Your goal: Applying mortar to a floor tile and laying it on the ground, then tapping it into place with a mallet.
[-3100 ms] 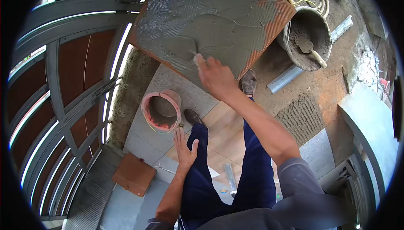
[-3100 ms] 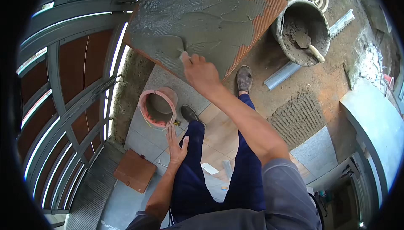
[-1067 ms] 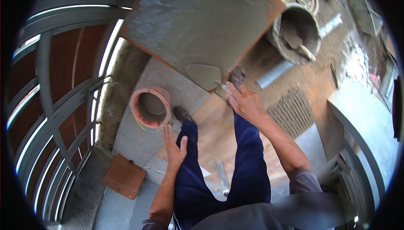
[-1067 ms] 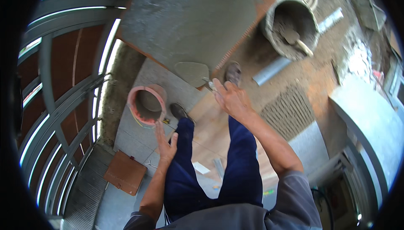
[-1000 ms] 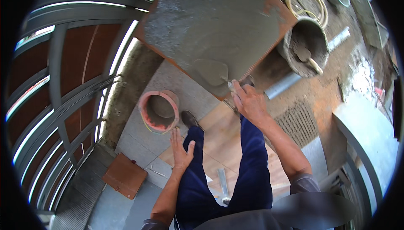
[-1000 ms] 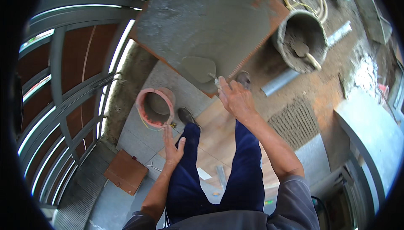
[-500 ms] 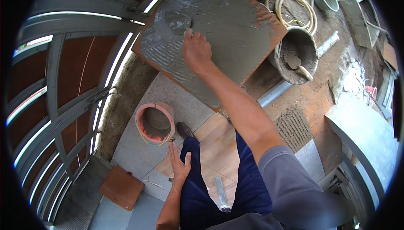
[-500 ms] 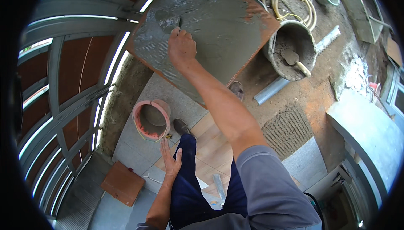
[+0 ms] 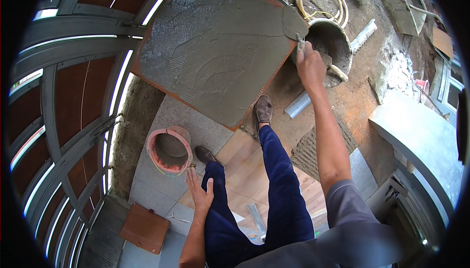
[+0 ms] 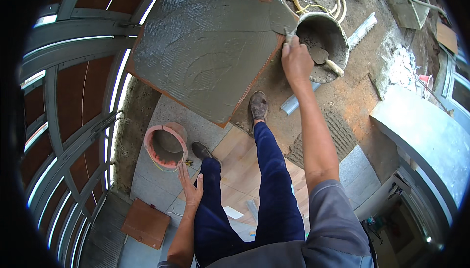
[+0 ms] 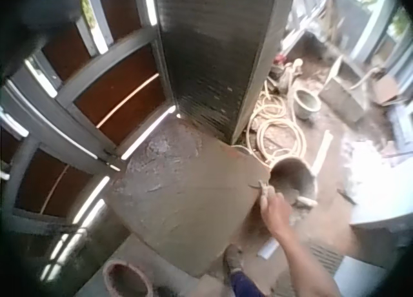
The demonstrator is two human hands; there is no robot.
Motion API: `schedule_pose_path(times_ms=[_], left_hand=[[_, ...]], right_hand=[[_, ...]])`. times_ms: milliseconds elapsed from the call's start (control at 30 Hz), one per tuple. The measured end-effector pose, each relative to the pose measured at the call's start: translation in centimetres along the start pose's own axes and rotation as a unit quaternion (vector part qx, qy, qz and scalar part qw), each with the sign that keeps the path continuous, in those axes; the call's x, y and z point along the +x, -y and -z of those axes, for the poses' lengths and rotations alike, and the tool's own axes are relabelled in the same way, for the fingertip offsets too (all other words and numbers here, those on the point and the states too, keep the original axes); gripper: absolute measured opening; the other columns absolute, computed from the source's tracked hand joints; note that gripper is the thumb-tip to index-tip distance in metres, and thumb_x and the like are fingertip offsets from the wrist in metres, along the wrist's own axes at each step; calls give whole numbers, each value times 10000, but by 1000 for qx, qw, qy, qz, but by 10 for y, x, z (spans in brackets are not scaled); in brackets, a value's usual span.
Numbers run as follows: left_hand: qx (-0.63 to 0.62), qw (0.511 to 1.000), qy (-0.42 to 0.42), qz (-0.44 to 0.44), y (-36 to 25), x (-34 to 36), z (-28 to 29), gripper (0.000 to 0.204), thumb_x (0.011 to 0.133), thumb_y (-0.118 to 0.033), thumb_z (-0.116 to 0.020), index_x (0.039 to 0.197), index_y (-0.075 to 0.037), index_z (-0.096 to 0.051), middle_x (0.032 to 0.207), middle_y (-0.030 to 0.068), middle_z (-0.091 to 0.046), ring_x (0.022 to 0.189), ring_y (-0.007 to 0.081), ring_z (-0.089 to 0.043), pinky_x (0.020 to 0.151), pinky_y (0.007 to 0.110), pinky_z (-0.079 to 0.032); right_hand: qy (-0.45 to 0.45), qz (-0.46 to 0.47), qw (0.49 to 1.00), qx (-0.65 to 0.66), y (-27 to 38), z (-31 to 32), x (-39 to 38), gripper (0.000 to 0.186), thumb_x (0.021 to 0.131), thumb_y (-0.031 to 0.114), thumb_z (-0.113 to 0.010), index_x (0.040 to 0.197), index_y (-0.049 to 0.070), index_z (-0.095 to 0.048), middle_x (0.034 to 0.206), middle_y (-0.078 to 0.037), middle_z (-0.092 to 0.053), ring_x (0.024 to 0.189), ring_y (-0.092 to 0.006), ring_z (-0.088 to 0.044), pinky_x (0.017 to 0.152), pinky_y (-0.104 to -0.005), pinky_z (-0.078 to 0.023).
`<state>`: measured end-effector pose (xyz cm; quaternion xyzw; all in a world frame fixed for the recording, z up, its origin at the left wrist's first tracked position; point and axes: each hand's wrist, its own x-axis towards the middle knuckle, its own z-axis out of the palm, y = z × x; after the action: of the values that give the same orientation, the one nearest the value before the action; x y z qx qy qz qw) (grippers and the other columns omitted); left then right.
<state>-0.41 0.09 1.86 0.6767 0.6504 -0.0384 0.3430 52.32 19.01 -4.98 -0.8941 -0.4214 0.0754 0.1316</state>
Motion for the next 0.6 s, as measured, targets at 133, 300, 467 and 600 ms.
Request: schedule_pose_path(times_ms=[133,300,467,600], left_hand=[[26,1000,5,13,7,-4,9,875,979,-419,-643,1611,16,-221,1657,279,-239,1559,444,-165,1251,599,-85],[23,999,23,21,12,-10,-1,890,977,-432,-645,1609,23,-212,1666,266,-228,1561,448,-153,1250,602,-79],[-5,999,13,32,3,-9,-7,890,981,-449,-635,1609,22,-216,1665,263,-233,1564,444,-148,1251,598,-77],[5,999,9,33,6,-13,0,885,984,-449,-630,1609,24,-219,1663,263,-238,1565,438,-149,1251,596,-79]], right_hand=[[-30,37,998,30,26,13,-15,373,988,267,-587,1301,66,-565,915,-238,-668,798,-438,-688,667,-536,-551],[72,186,979,53,162,-19,-60,425,982,175,-561,1371,6,-541,972,-200,-663,858,-372,-706,620,-500,-599],[58,263,956,115,256,-73,-25,366,948,82,-537,1273,-83,-568,998,-220,-675,903,-364,-708,674,-483,-604],[46,132,986,87,239,-74,23,302,958,114,-556,1201,-60,-602,1004,-220,-685,912,-363,-720,711,-462,-609]])
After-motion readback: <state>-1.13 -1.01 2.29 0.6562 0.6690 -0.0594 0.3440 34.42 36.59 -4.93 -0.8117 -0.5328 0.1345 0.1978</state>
